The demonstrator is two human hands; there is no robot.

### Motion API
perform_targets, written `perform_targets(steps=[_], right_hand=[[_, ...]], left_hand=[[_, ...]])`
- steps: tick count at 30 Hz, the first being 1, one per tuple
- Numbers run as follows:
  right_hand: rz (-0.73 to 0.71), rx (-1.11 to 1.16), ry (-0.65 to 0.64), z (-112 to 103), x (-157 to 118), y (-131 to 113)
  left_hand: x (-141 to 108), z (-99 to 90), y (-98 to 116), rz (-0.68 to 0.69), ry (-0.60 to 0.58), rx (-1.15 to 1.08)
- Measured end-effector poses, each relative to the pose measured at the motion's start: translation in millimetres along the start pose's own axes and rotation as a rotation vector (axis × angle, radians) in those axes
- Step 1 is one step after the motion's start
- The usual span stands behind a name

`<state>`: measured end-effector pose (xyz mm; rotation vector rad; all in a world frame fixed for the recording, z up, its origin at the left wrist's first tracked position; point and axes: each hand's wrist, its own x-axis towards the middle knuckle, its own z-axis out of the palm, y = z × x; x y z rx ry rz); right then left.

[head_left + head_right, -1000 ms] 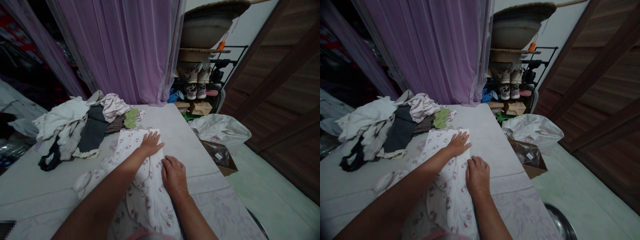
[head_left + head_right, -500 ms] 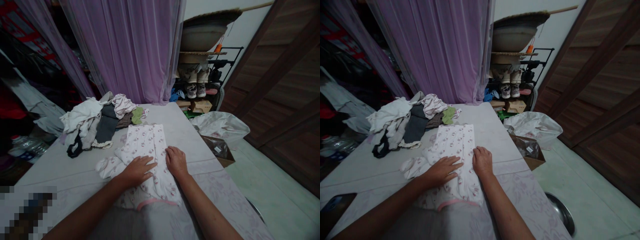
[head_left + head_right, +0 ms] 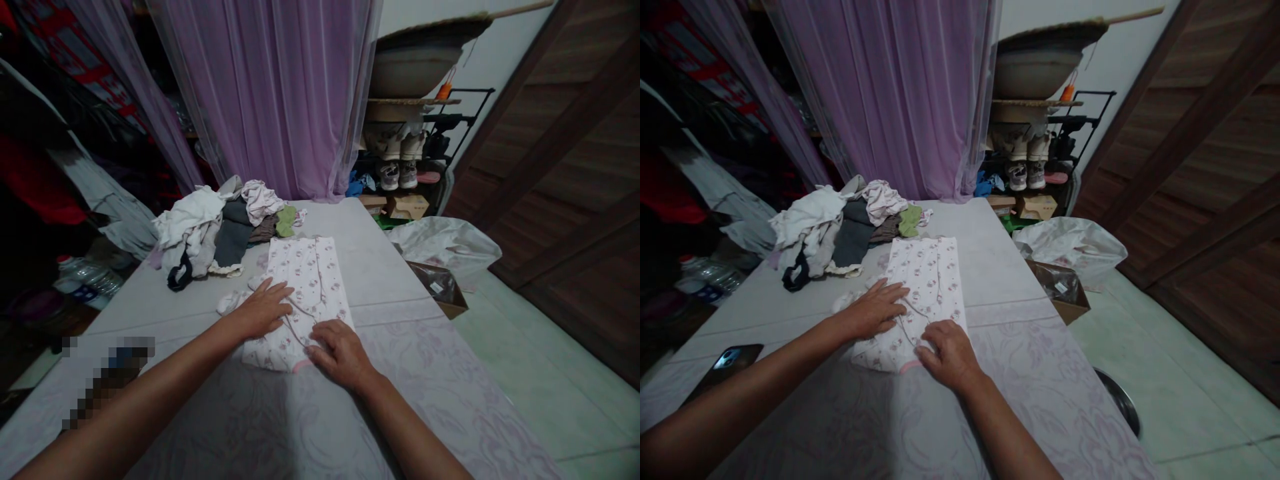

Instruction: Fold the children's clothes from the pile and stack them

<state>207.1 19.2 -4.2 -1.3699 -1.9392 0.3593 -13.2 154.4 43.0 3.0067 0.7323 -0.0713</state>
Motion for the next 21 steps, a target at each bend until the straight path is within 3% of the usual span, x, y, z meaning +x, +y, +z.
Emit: perform_targets(steps=[6,11,16,21], right_hand=[[-0.043,-0.049,0.037,7,-5,9],[-0.029,0.009,0.061,7,-4,9],[-0.026,0.032,0.043,4,-3,8],[-0.036,0.036,0.047,5,-3,8]], left_hand=[[1,-21.5,15,0.114,0.122,-0.009],[-13,-32.3,13,0.233,0.005,0.135],[-25,-26.1,-15,0.147,0.047,0.246],[-51,-46.5,-36,0.002,0.185,0.399]])
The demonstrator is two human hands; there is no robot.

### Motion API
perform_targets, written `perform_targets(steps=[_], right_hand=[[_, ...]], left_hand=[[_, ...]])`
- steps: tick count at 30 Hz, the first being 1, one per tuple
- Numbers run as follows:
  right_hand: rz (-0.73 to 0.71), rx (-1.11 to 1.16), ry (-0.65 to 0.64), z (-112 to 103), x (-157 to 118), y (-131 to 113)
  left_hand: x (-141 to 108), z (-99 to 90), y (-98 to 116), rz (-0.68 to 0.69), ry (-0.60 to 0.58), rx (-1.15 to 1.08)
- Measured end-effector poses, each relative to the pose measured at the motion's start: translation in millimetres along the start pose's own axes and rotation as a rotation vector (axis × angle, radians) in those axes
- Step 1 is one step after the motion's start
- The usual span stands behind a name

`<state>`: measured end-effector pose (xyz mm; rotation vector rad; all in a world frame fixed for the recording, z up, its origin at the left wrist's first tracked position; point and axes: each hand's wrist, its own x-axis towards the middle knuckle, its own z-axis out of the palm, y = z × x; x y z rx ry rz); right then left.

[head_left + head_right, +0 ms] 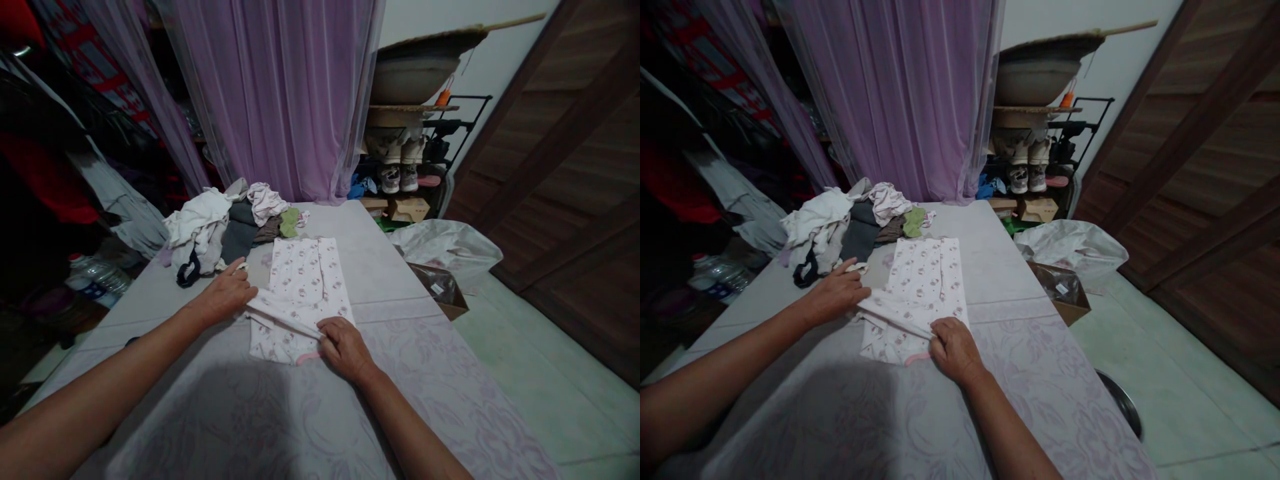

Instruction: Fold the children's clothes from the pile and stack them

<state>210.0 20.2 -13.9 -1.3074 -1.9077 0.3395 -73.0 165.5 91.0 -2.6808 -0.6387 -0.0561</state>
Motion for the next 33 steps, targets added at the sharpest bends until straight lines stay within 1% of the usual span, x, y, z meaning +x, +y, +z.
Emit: perform_targets(steps=[2,4,7,10,12,14,16,17,18,19,20,22,23,24,26,28,29,31,33], right_hand=[[-0.002,0.0,0.0,0,-1,-1],[0.003,-0.003,-0.002,-1,-1,-2],[0.018,-0.003,-0.02,-2,-1,-3],[0.029,-0.014,-0.026,-2,-1,-3],[0.034,-0.022,-0.026,-1,-1,-3],[0.04,-0.024,-0.025,-1,-2,-3],[0.044,-0.023,-0.026,-2,-2,-3],[0.046,-0.023,-0.032,-3,0,-4],[0.054,-0.027,-0.045,-5,2,-5],[0.065,-0.041,-0.063,-6,6,-6],[0.077,-0.066,-0.082,-8,11,-8],[0.083,-0.134,-0.11,-10,23,-12],[0.069,-0.168,-0.116,-10,29,-15],[0.038,-0.194,-0.123,-9,34,-17],[-0.05,-0.235,-0.163,-3,40,-21],[-0.122,-0.279,-0.24,6,39,-22],[-0.147,-0.304,-0.279,10,37,-21],[-0.172,-0.345,-0.334,17,29,-18],[-0.193,-0.359,-0.352,22,22,-13]], left_hand=[[-14,-4.4,-4,-0.041,0.024,0.043],[-30,-2.1,-3,-0.057,0.011,0.059],[-52,10.7,5,-0.088,-0.048,0.029],[-66,23.0,11,-0.225,-0.127,-0.034],[-70,26.4,9,-0.369,-0.215,-0.06],[-71,25.6,4,-0.528,-0.358,-0.047],[-70,21.1,-4,-0.677,-0.525,-0.023],[-68,17.8,-7,-0.734,-0.582,-0.033],[-65,14.0,-9,-0.776,-0.606,-0.061],[-61,10.0,-10,-0.8,-0.592,-0.101],[-56,6.1,-9,-0.804,-0.547,-0.142],[-43,-0.3,-2,-0.763,-0.45,-0.198],[-36,-2.2,4,-0.736,-0.434,-0.206],[-30,-3.0,10,-0.715,-0.444,-0.205],[-21,-1.4,20,-0.722,-0.516,-0.198],[-18,3.7,27,-0.787,-0.582,-0.2],[-19,7.1,29,-0.824,-0.594,-0.212],[-24,14.8,30,-0.88,-0.584,-0.249],[-30,22.8,28,-0.92,-0.542,-0.295]])
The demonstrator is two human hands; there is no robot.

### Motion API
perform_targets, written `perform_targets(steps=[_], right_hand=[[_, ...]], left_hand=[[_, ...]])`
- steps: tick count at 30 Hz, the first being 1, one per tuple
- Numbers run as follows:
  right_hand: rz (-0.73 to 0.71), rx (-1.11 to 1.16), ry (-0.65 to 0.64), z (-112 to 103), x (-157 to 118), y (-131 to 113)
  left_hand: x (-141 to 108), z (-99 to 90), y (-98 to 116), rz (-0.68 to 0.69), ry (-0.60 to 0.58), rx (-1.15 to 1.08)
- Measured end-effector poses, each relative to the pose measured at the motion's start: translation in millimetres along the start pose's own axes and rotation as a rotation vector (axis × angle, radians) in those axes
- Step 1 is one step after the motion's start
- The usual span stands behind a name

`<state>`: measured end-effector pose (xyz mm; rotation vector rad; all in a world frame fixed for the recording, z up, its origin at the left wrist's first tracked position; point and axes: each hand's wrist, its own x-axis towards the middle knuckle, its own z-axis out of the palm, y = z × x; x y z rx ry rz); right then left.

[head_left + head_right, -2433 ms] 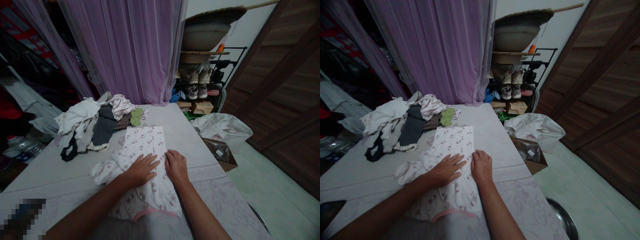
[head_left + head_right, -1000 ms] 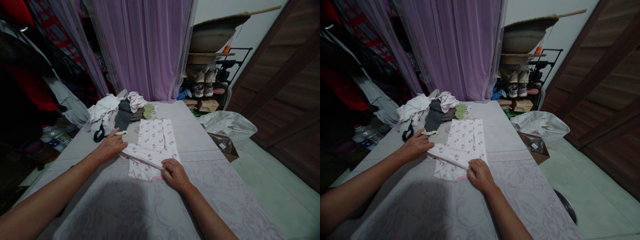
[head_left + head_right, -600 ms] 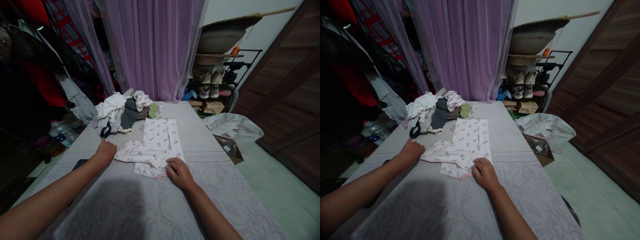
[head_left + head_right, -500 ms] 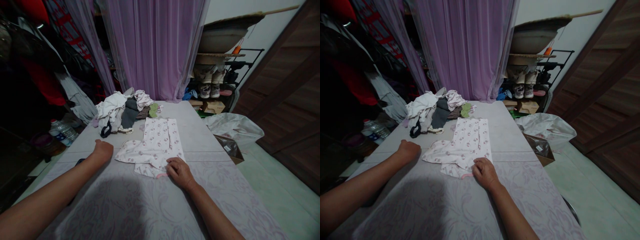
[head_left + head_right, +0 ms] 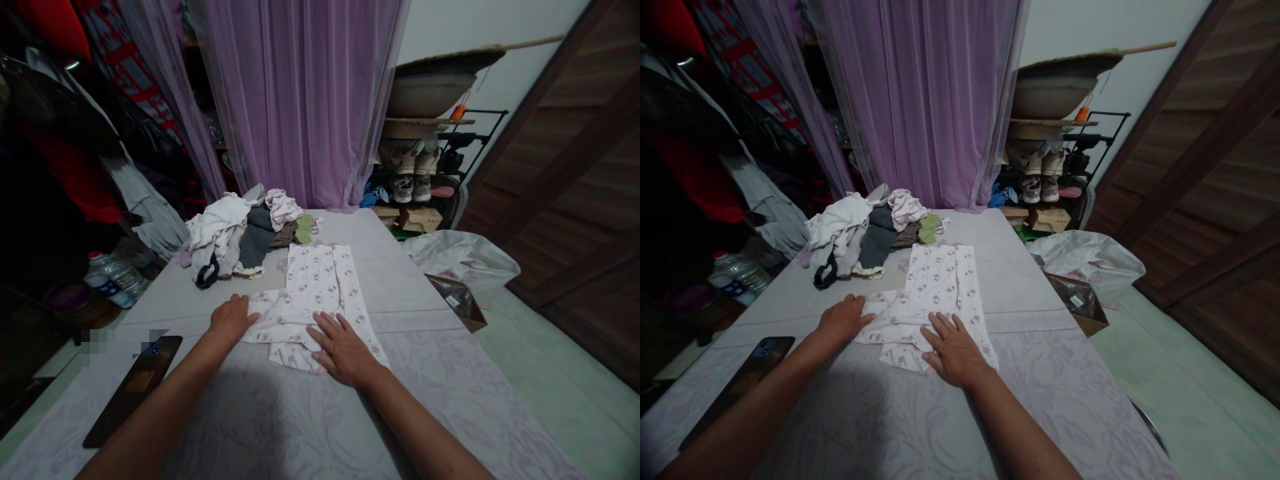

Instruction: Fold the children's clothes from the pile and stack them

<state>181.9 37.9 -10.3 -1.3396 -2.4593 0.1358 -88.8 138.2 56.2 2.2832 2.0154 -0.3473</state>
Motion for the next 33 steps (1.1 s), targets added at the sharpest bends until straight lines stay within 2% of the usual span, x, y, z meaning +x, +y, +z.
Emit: perform_targets(steps=[6,10,13,17,20,23,26,28,33], right_hand=[[-0.021,-0.007,0.024,5,-6,4],[-0.031,0.011,0.027,3,-6,4],[-0.014,0.073,0.082,2,-7,3],[0.09,0.317,0.217,2,-9,9],[0.317,0.667,0.359,3,-7,20],[0.579,1.083,0.567,3,-3,33],[0.676,1.369,0.701,3,0,40],[0.696,1.374,0.706,3,2,40],[0.696,1.093,0.57,5,4,30]], left_hand=[[21,15.6,-23,-0.011,-0.028,-0.231],[30,22.7,-44,-0.02,-0.029,-0.61],[31,27.8,-54,-0.025,-0.019,-0.847],[35,33.4,-50,-0.159,0.021,-0.684],[37,33.9,-44,-0.195,0.017,-0.603],[33,31.3,-41,-0.218,0.038,-0.58],[24,30.4,-37,-0.246,0.103,-0.628],[18,33.2,-34,-0.266,0.136,-0.687],[7,48.6,-33,-0.237,0.196,-0.875]])
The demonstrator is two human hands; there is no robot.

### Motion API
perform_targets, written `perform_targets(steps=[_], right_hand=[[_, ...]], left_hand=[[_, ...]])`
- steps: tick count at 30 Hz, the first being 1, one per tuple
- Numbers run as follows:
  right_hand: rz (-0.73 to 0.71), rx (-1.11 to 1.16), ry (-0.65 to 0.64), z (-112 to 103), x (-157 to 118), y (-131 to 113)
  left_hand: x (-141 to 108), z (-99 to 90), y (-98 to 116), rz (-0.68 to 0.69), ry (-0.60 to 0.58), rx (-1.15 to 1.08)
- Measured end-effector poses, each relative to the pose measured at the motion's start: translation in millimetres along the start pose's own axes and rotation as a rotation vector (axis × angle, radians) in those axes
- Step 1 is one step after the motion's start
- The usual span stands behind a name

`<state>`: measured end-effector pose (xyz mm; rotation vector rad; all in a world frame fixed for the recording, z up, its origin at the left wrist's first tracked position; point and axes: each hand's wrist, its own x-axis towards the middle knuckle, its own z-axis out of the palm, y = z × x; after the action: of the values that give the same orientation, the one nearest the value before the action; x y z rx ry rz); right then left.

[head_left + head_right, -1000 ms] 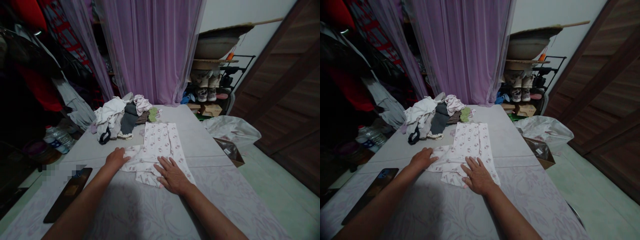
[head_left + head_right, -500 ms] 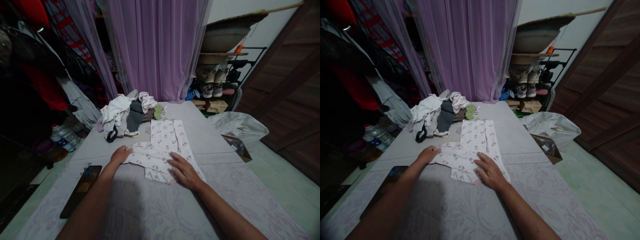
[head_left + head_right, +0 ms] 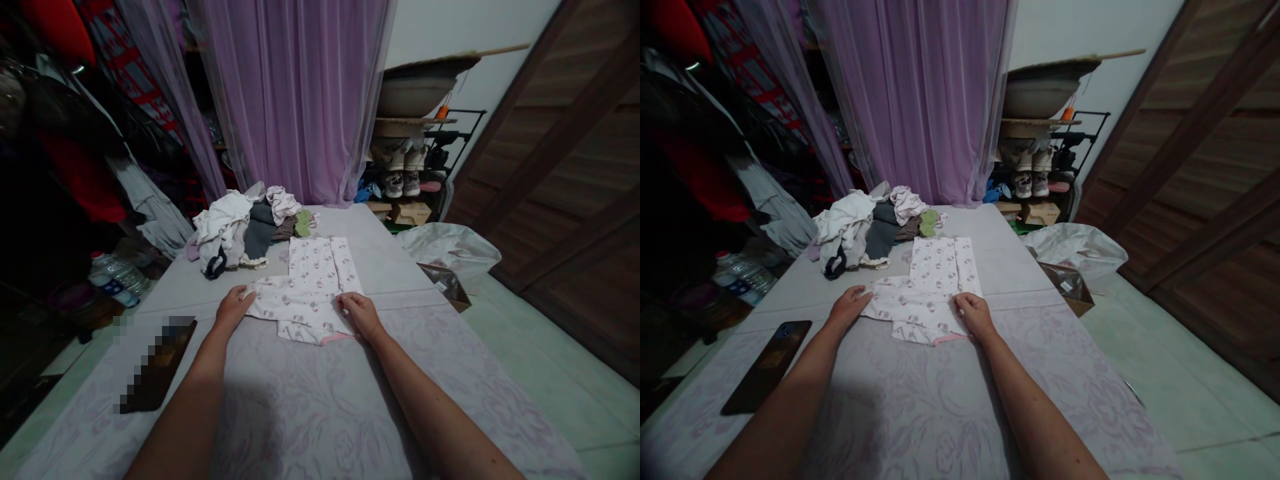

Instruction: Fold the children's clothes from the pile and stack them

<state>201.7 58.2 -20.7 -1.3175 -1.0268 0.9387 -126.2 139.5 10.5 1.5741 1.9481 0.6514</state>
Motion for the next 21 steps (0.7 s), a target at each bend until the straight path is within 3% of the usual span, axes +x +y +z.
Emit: perform_targets(steps=[4,9,21], right_hand=[[-0.122,-0.118,-0.052,4,-4,1],[-0.365,-0.256,-0.163,4,-8,-2],[-0.528,-0.547,-0.334,8,-20,-3]], left_hand=[[-13,5.1,-5,0.038,0.066,-0.071],[-32,11.6,2,0.046,0.298,0.018],[-29,15.8,-2,0.019,0.355,0.106]])
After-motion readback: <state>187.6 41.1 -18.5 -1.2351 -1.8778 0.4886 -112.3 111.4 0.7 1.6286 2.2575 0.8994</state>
